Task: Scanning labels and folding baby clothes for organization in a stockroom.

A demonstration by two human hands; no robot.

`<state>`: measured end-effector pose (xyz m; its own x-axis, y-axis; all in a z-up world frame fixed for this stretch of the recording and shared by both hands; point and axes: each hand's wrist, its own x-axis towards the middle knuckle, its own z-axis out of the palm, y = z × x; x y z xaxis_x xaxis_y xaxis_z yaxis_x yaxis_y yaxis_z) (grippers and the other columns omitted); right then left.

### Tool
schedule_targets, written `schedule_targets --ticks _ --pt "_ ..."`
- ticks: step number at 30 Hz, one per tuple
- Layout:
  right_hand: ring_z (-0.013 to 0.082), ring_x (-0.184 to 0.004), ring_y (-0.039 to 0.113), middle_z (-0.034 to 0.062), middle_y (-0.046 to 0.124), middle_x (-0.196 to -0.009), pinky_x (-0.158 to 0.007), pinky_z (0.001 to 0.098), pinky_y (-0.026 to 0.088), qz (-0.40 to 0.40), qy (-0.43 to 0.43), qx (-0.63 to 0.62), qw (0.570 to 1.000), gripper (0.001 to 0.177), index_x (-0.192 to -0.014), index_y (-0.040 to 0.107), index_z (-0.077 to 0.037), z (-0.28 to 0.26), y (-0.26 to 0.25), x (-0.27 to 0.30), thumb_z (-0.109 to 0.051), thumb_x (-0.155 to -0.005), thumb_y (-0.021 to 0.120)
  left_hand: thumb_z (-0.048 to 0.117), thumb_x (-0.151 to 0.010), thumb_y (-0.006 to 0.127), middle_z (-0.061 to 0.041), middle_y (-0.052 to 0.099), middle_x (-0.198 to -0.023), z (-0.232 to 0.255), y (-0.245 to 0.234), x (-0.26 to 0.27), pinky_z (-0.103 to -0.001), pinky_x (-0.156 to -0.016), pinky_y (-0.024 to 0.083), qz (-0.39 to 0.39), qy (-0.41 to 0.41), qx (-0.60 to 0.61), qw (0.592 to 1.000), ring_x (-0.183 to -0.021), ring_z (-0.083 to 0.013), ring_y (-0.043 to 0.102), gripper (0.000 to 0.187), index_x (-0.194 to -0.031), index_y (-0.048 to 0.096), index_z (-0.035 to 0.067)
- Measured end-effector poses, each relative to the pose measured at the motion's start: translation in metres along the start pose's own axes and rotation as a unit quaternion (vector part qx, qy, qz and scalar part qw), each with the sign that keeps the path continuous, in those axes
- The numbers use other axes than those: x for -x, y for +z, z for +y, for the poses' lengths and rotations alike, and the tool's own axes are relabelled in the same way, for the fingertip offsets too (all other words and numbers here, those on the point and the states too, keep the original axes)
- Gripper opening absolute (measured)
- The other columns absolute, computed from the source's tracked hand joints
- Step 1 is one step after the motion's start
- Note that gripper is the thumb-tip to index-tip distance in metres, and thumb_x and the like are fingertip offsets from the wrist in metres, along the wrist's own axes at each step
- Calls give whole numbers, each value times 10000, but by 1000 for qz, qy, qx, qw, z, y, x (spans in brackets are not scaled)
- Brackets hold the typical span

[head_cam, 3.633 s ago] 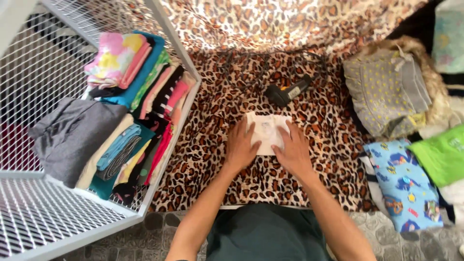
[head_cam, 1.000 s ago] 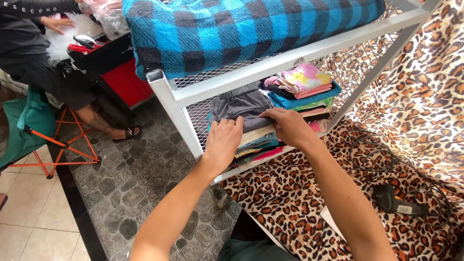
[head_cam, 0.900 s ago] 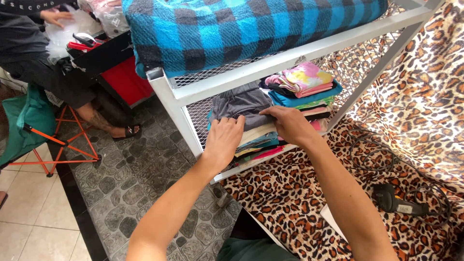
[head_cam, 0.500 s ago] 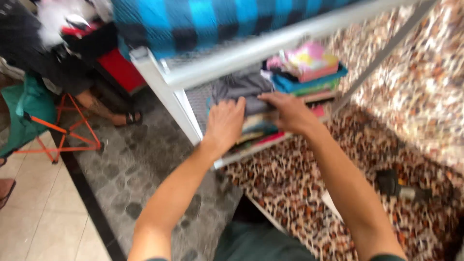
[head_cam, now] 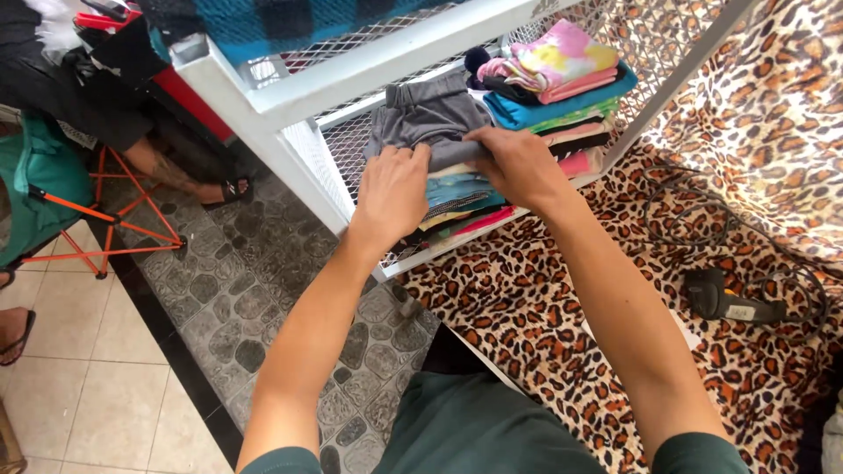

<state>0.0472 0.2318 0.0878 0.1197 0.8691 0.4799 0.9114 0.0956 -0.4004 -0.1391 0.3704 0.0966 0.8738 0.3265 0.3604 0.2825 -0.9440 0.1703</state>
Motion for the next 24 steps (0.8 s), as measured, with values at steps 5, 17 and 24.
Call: schedule_targets --ticks 5,17,24 --pt "403 -976 686 183 722 -1064 -829 482 539 6 27 35 999 319 -1237 655 -59 0 5 -3 -140 -945 754 -1 -743 668 -194 706 -956 3 -4 -6 -511 -819 521 -22 -31 -2 999 -969 -387 661 281 -1020 622 10" --pt "330 -1099 674 127 711 -1161 -915 470 495 -28 6 87 996 543 -1276 616 -65 4 11 6 -185 -800 847 325 -660 895 -190 659 -1036 27 -4 0 -502 -801 501 -18 -38 -43 998 -966 -385 665 772 -1328 585 95" --pt "323 -1156 654 128 697 -1213 -946 445 488 -39 23 77 996 579 -1343 603 -81 5 9 7 -229 -852 872 116 -697 853 -113 665 -1091 16 11 -7 -484 -786 504 5 -26 -61 998 -972 -356 676 552 -1196 615 110"
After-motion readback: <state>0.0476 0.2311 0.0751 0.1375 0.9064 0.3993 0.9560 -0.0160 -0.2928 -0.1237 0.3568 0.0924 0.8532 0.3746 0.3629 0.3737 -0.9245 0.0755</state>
